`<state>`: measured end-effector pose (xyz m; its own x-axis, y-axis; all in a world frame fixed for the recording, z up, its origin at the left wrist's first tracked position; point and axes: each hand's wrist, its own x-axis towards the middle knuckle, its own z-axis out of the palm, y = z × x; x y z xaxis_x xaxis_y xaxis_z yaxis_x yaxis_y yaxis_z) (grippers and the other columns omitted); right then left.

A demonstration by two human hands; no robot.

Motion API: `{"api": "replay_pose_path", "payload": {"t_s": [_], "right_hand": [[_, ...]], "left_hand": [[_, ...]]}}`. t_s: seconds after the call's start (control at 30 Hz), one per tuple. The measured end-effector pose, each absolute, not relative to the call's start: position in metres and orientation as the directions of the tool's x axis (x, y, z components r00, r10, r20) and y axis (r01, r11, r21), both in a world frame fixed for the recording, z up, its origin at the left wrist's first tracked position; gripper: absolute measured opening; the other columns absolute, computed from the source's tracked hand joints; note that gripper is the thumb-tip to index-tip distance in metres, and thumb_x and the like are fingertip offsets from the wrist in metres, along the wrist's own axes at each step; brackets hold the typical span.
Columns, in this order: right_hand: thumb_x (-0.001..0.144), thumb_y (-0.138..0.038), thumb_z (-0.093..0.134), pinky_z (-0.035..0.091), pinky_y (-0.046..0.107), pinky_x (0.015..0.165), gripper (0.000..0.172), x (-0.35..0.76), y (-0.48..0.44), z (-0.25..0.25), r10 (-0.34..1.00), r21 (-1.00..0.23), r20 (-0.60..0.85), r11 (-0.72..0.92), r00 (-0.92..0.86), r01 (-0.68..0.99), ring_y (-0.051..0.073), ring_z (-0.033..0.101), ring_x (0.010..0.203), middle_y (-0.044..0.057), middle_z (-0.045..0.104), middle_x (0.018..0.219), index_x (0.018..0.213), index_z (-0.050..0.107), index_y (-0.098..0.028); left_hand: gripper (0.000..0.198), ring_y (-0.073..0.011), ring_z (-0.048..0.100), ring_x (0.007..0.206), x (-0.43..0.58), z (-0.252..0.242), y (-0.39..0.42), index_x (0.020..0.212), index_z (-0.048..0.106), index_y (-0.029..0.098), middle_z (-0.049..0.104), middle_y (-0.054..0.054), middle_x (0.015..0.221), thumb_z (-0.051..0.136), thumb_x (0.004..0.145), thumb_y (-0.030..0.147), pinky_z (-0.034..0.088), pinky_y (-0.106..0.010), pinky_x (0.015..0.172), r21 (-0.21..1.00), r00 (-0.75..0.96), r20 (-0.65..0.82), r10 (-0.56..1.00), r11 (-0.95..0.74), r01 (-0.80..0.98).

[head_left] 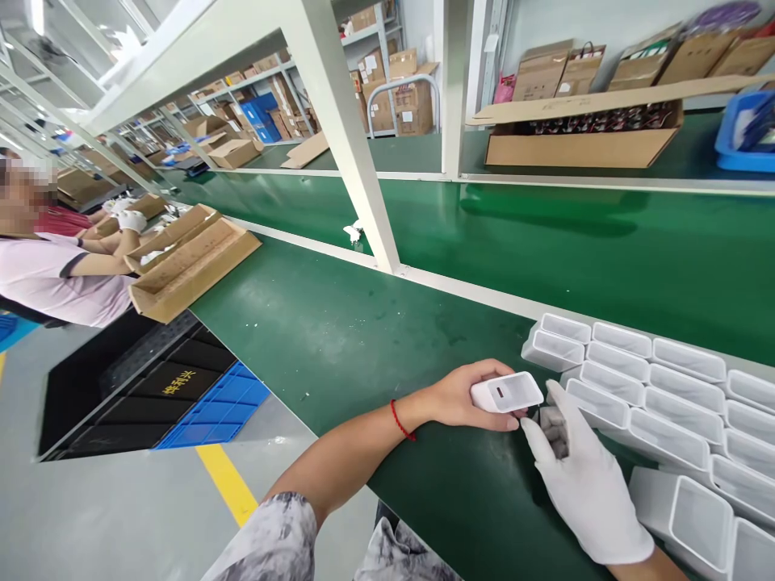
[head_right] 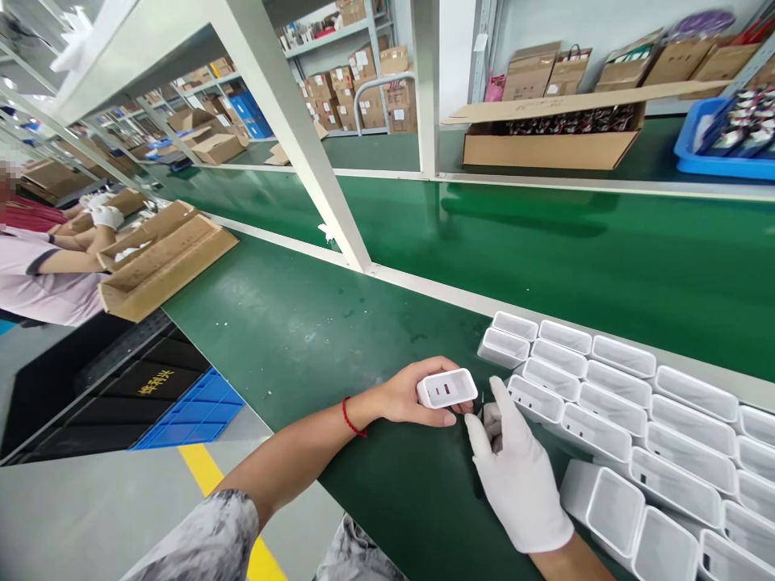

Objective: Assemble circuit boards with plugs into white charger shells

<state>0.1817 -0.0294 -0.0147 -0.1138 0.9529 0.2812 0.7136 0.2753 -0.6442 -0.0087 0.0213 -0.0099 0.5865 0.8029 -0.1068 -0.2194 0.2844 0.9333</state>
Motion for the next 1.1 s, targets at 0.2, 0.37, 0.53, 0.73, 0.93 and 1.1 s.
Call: {"api": "replay_pose_path", "payload": {"t_s": [0.2,0.37,0.53,0.73,0.93,1.1], "right_hand": [[0.098,-0.028,0.041,0.058,0.036,0.069,0.035,0.183,-0.028,-0.015,0.942,-0.644,0.307,0.308,-0.133,0.700,0.024,0.071,0.075,0.007,0.070,0.088,0.130,0.050,-0.017],[0.098,-0.028,0.042,0.056,0.034,0.065,0.017,0.181,-0.031,-0.014,0.950,-0.694,0.274,0.302,-0.148,0.653,0.017,0.062,0.055,0.003,0.066,0.079,0.103,0.056,-0.021],[0.101,-0.028,0.036,0.053,0.029,0.058,0.020,0.181,-0.035,-0.013,0.970,-0.736,0.192,0.241,-0.146,0.632,0.014,0.059,0.046,-0.002,0.065,0.069,0.104,0.055,-0.022],[0.105,-0.032,0.027,0.058,0.031,0.065,0.040,0.185,-0.033,-0.010,0.910,-0.627,0.273,0.413,-0.311,0.660,0.020,0.072,0.075,0.007,0.073,0.089,0.117,0.062,-0.017],[0.105,-0.032,0.026,0.053,0.028,0.057,0.045,0.184,-0.035,-0.012,0.889,-0.487,0.368,0.433,-0.271,0.758,0.017,0.065,0.064,0.005,0.066,0.079,0.114,0.068,-0.017],[0.104,-0.028,0.035,0.050,0.024,0.053,0.037,0.181,-0.036,-0.014,0.834,-0.424,0.482,0.489,-0.268,0.762,0.016,0.065,0.067,0.006,0.068,0.082,0.109,0.070,-0.017]], "left_hand": [[0.068,-0.0184,0.070,0.083,-0.006,-0.007,0.020,0.102,0.059,0.016,0.071,-0.007,0.090,0.096,0.051,0.041,0.056,-0.035,0.081,0.885,0.601,-0.160,0.784,0.383,-0.264],[0.051,-0.0156,0.059,0.065,-0.005,0.001,0.027,0.088,0.058,0.015,0.064,-0.003,0.073,0.086,0.052,0.037,0.051,-0.033,0.065,0.821,0.453,-0.150,0.879,0.366,-0.439],[0.043,-0.0142,0.047,0.061,-0.005,0.008,0.030,0.088,0.050,0.020,0.053,0.000,0.066,0.064,0.048,0.028,0.041,-0.032,0.057,0.790,0.445,-0.183,0.877,0.400,-0.464],[0.045,-0.0136,0.043,0.058,-0.004,0.009,0.029,0.089,0.045,0.021,0.047,0.002,0.064,0.058,0.046,0.027,0.038,-0.033,0.057,0.792,0.480,-0.186,0.858,0.419,-0.443],[0.045,-0.0149,0.045,0.058,-0.005,0.008,0.029,0.089,0.043,0.022,0.047,0.002,0.064,0.059,0.048,0.033,0.040,-0.035,0.057,0.838,0.513,-0.169,0.842,0.397,-0.375],[0.043,-0.0148,0.047,0.058,-0.004,0.005,0.028,0.089,0.047,0.021,0.050,0.001,0.064,0.061,0.049,0.030,0.041,-0.032,0.055,0.834,0.556,-0.133,0.820,0.396,-0.385]]}}
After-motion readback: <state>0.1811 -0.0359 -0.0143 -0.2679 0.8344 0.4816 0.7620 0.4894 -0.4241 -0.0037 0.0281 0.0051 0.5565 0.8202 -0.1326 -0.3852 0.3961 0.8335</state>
